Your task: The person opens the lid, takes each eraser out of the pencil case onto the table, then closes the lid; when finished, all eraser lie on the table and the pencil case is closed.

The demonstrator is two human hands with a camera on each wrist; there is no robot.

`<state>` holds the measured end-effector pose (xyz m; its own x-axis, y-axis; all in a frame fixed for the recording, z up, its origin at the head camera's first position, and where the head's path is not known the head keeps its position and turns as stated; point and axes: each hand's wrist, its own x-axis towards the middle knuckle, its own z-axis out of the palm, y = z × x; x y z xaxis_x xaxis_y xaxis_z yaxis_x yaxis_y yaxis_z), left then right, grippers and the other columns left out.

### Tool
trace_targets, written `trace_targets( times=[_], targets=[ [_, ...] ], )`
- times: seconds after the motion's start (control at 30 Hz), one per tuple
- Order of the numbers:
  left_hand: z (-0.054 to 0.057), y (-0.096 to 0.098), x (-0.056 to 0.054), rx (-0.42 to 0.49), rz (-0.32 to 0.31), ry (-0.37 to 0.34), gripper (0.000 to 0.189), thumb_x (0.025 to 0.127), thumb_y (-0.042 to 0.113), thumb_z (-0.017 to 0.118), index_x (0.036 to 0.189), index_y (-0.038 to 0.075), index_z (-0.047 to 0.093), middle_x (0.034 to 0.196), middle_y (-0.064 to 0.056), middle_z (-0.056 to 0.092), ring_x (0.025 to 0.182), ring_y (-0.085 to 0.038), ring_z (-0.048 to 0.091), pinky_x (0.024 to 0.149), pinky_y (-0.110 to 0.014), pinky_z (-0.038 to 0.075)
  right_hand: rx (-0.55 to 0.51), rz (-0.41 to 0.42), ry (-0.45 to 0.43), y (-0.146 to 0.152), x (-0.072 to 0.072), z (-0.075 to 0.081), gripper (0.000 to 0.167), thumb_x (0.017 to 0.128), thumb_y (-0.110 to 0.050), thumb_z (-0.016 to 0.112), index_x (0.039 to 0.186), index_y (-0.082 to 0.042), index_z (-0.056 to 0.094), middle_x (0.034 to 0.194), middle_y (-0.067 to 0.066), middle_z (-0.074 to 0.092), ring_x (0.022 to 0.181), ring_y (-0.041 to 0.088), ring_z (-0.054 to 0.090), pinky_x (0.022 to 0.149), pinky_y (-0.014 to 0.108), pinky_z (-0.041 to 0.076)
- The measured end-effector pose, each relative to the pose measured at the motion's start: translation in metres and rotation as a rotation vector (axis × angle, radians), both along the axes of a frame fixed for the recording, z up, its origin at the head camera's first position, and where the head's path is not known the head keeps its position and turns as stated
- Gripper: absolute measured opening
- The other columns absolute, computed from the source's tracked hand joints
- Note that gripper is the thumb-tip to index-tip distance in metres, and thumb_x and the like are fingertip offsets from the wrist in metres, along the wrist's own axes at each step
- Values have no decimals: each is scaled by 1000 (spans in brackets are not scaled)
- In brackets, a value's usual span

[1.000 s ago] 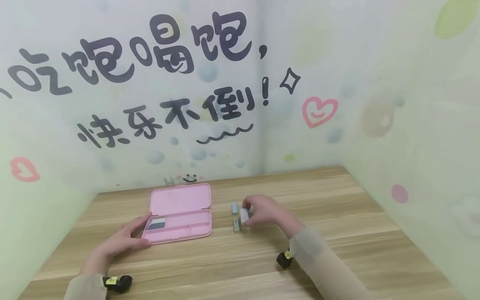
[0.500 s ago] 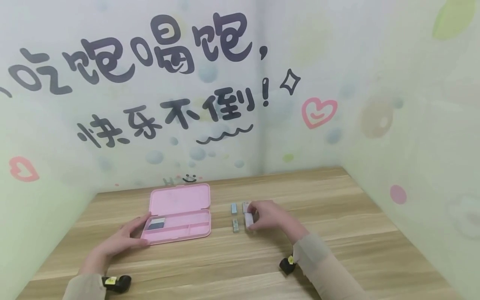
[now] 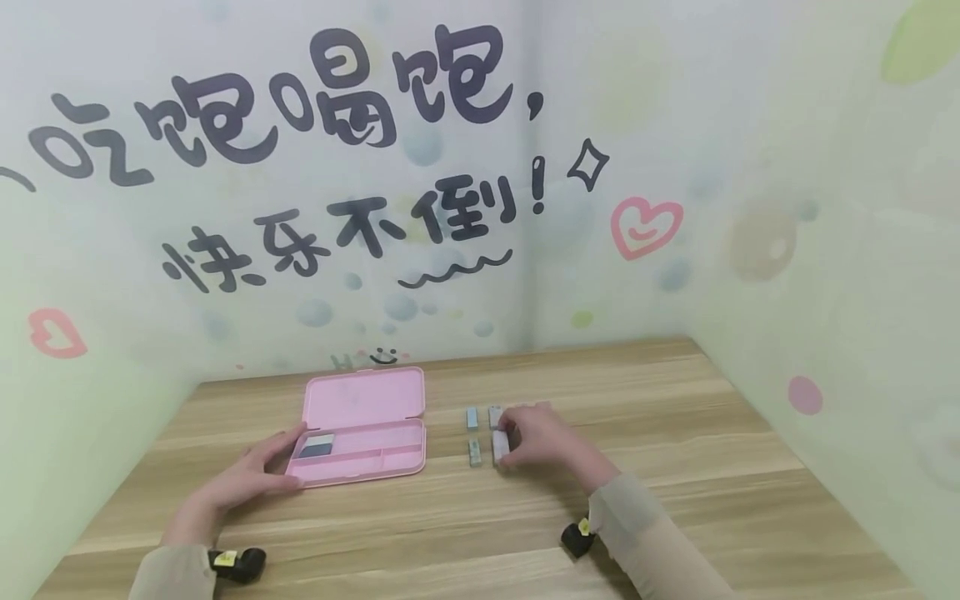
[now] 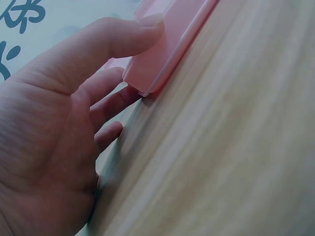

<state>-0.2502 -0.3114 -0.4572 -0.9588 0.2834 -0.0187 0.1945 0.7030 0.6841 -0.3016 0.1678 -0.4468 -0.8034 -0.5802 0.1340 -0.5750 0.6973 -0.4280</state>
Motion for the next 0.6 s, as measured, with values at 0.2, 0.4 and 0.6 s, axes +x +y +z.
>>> trace_targets(
  times=[0.2, 0.4, 0.6],
  targets=[
    [0, 0, 0, -2, 4, -10, 95, 77, 36, 80, 153, 11, 28, 152, -30, 24, 140, -51, 8, 106, -69, -8, -2, 5, -9, 0, 0, 0, 46, 66, -35, 87, 101, -14, 65, 91, -12, 60, 83, 11, 49, 78, 34, 35],
    [1, 0, 1, 4, 2, -12, 95, 77, 35, 80, 153, 10, 28, 152, -30, 24, 141, -51, 7, 105, -70, -8, -11, 4, -26, 0, -1, 0, 47, 65, -35, 88, 100, -15, 65, 92, -12, 61, 84, 12, 48, 78, 35, 35],
    [2, 1, 1, 10, -1, -11, 95, 77, 35, 80, 153, 10, 28, 152, -31, 23, 141, -51, 7, 105, -70, -8, -25, 3, -33, 1, 0, -2, 47, 64, -35, 88, 99, -14, 65, 91, -12, 60, 85, 13, 46, 78, 34, 34]
  ],
)
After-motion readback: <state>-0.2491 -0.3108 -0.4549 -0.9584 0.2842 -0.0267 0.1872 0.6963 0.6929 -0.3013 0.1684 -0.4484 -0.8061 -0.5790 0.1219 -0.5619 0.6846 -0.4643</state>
